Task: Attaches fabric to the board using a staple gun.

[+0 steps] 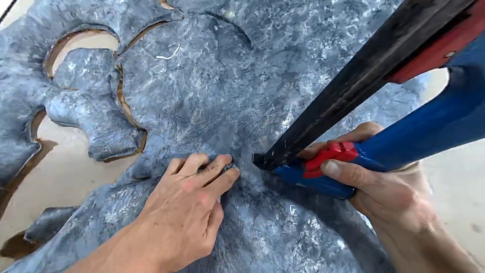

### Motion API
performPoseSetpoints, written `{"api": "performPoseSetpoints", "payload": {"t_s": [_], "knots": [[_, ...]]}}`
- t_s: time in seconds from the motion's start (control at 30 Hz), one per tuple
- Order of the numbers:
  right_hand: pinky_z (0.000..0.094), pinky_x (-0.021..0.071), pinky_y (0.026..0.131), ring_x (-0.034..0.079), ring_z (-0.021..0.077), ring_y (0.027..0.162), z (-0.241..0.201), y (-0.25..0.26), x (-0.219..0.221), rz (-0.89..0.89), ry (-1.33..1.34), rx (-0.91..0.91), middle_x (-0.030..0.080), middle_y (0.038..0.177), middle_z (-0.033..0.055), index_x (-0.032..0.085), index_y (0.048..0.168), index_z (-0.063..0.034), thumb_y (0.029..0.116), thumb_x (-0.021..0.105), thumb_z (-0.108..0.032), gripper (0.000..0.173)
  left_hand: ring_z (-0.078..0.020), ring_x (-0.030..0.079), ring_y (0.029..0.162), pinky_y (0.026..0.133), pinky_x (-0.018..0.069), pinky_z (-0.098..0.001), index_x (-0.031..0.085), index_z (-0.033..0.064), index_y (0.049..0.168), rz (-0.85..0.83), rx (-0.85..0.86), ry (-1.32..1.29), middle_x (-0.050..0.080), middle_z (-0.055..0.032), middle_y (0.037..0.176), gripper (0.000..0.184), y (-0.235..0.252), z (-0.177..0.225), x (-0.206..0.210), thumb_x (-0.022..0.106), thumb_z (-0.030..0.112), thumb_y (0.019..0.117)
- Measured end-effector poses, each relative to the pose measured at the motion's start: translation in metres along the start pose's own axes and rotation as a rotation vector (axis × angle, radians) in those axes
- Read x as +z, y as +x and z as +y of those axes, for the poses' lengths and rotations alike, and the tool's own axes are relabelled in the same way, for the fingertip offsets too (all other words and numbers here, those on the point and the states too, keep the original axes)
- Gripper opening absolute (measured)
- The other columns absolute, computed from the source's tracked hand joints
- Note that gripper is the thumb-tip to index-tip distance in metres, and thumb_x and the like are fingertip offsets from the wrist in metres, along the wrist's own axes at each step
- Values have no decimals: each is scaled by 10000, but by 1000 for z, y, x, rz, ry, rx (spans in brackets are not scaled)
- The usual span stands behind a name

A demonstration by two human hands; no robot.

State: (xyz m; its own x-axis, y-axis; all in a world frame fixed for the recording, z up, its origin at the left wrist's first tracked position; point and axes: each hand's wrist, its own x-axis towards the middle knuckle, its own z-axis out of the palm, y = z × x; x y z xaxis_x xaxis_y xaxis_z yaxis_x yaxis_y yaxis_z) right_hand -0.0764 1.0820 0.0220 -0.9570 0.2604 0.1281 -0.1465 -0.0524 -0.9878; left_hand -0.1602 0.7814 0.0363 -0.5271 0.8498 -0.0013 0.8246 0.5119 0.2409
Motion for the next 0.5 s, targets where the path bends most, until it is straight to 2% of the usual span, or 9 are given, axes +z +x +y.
{"api": "performPoseSetpoints", "payload": {"t_s": [0.17,0.3,0.4,0.5], "knots": [[354,658,749,762,210,845,-2,-1,1,-21,-10,13,765,956,94,674,1052,-134,807,832,-140,291,-206,525,1250,885,402,-455,657,376,1359,-15,10,-53,553,112,1499,513,1,-6,1,321,305,978],[311,653,736,760,173,836,-7,6,7,-76,-48,4,770,955,66,682,1067,-148,813,826,-143,292,-222,482,1309,963,342,-496,660,414,1341,28,1,-47,536,133,1511,502,-1,-6,6,307,339,994],[260,645,752,745,107,864,-13,16,16,-165,-198,-79,766,974,-19,691,1076,-181,795,819,-151,310,-223,479,1325,987,335,-515,680,425,1303,46,-19,-50,545,135,1500,495,-1,-5,7,297,344,999],[213,619,837,706,12,964,-14,18,23,-260,-327,-158,737,1051,-137,716,1153,-267,848,802,-195,324,-214,489,1355,1010,350,-535,706,422,1260,67,-57,-80,605,146,1433,484,-2,-1,6,307,343,997]]}}
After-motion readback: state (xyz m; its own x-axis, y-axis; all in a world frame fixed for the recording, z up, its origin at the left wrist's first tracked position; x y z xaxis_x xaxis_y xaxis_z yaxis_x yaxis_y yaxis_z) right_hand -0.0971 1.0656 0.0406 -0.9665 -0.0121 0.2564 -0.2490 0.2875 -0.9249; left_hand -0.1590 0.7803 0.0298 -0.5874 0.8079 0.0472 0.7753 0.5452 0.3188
